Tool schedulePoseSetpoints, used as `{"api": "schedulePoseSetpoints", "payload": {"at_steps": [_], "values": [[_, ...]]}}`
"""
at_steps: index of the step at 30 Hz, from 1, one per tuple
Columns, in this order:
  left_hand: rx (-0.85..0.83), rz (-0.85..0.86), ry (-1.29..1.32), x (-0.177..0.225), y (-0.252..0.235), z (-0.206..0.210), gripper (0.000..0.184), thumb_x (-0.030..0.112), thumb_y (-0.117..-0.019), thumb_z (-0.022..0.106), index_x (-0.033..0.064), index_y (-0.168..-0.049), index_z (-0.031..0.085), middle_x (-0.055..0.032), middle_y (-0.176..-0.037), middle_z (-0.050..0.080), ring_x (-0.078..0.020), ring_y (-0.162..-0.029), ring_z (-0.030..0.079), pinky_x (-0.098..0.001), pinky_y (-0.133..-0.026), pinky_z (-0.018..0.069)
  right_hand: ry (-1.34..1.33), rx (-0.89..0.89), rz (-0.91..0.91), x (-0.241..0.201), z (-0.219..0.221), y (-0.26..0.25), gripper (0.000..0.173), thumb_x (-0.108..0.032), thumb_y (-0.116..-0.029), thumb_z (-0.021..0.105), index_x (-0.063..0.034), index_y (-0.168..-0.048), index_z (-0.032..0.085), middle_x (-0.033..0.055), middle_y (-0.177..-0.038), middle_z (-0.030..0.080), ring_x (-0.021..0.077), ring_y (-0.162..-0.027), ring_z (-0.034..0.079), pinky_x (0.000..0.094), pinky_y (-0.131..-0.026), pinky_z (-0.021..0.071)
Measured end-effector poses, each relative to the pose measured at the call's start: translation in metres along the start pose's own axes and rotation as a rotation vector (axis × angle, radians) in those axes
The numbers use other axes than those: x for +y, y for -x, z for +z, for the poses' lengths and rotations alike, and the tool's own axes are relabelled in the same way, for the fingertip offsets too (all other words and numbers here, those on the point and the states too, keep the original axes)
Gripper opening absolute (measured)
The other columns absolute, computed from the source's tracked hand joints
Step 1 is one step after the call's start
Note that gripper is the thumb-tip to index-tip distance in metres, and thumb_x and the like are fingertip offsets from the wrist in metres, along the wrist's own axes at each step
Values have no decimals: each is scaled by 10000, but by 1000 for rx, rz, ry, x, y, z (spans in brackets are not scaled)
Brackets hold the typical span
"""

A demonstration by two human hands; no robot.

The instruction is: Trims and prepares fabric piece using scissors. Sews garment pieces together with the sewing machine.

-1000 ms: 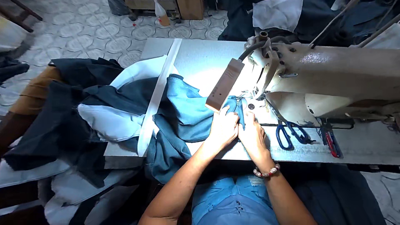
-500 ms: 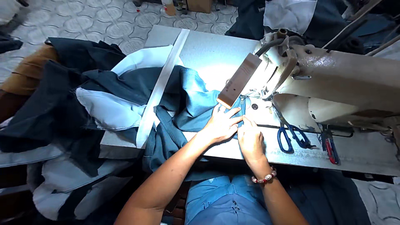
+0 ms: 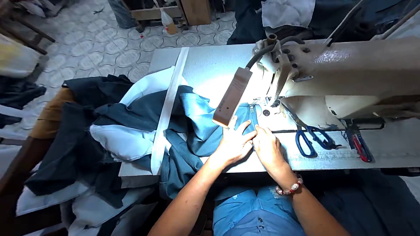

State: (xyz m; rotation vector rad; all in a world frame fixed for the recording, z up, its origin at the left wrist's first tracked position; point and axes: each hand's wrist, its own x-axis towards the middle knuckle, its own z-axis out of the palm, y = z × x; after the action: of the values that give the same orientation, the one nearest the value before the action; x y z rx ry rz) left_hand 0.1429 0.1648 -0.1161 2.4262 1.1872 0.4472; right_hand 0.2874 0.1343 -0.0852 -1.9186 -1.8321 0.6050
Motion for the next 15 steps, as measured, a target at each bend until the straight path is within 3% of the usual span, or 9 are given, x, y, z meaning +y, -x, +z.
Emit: {"api": "schedulePoseSetpoints", "payload": {"at_steps": [5,8,10,13,15], "values": [[-80,-38,-2,-7,-9,-9,438,301,-1030,394,254,-1347,693,-160,-1582,447,-548,-1516,170,-838,-1080,34,-9,-154,78,-6,-5,-16,389,-24,-1013,540,53,-1392,584,287,-1292,621,453,-1124,644,569,-950,510],[-65,-29,-21,-16,-20,-14,433,287,-1024,404,237,-1332,705,-146,-1586,446,-541,-1513,188,-837,-1081,32,-43,-124,38,-8,-6,-28,319,-1,-991,573,78,-1293,636,291,-1237,634,440,-1066,664,558,-885,539],[-7,18,-31,-25,-26,-14,424,270,-1011,418,219,-1293,730,-153,-1558,481,-549,-1494,239,-842,-1075,58,-72,-135,26,-8,-8,-36,300,-12,-1001,567,81,-1278,637,290,-1235,628,433,-1092,650,551,-907,530],[-7,4,-25,-30,-34,-17,416,249,-1014,429,209,-1307,721,-152,-1579,455,-533,-1516,190,-823,-1093,31,-132,-89,8,-5,-5,-43,316,-13,-1012,550,73,-1305,632,284,-1237,629,432,-1119,637,564,-941,514],[-23,2,-19,-30,-35,-19,407,278,-1014,454,202,-1323,709,-158,-1588,440,-517,-1525,181,-816,-1099,19,-178,34,-64,6,3,-44,293,-22,-998,574,75,-1257,668,274,-1162,677,417,-1048,676,543,-906,541]]}}
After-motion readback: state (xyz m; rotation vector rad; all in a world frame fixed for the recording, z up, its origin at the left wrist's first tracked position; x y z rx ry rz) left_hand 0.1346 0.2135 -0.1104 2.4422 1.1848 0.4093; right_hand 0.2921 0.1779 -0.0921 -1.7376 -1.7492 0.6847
